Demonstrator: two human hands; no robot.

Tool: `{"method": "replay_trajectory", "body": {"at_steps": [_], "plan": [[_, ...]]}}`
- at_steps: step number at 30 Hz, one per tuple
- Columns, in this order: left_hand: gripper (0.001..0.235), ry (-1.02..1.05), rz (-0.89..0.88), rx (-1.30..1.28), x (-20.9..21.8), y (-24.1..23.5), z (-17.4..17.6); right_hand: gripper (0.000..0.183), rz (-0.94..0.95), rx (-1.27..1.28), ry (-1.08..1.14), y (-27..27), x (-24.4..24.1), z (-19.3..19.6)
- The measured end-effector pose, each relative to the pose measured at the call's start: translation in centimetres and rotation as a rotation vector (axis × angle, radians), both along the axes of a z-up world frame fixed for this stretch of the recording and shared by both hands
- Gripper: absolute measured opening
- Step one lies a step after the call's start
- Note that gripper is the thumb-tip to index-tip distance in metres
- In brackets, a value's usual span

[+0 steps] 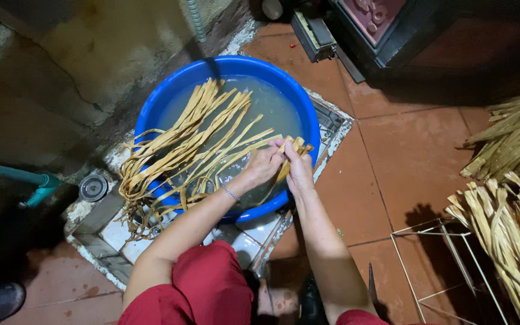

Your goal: The person repeatedly dips long, thin plant strips into a blue basin of water and then places them onto a nearby metal rack. The person handles the strips by hand, soaking them and arranging them on the rack.

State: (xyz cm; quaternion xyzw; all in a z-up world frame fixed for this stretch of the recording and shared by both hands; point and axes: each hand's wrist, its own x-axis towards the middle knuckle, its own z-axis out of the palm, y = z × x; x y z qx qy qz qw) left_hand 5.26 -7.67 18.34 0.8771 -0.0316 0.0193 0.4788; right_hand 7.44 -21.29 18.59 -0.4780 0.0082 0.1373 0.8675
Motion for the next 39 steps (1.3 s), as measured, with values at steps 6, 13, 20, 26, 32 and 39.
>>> {"method": "replay_trajectory", "body": {"at_steps": [6, 13, 20, 26, 32, 39], "plan": [[0.035, -0.036, -0.059, 0.102, -0.2, -0.4, -1.2, 0.018, -0.28, 0.176, 0.138, 0.6, 2.7, -4.1], [0.031, 0.088, -0.157, 0.224, -1.9, -0.6, 1.7, 0.015, -0.337, 0.239, 0.324, -3.3, 8.4, -7.5], [0.023, -0.122, -0.257, 0.219, -3.8, -0.4, -0.5, 0.014, -0.483, 0.223, 0.342, -8.7, 13.1, -8.8], [0.022, -0.187, -0.345, 0.301, -3.7, 0.3, -1.3, 0.017, -0.562, 0.223, 0.359, -10.4, 15.0, -7.7], [0.027, 0.316, -0.25, 0.085, -4.7, 0.3, 2.8, 0.023, -0.588, 0.266, 0.354, -12.5, 17.5, -7.8], [0.025, 0.157, -0.252, 0.064, -6.4, 1.7, 4.1, 0.023, -0.651, 0.201, 0.368, -15.2, 19.6, -8.4]]}}
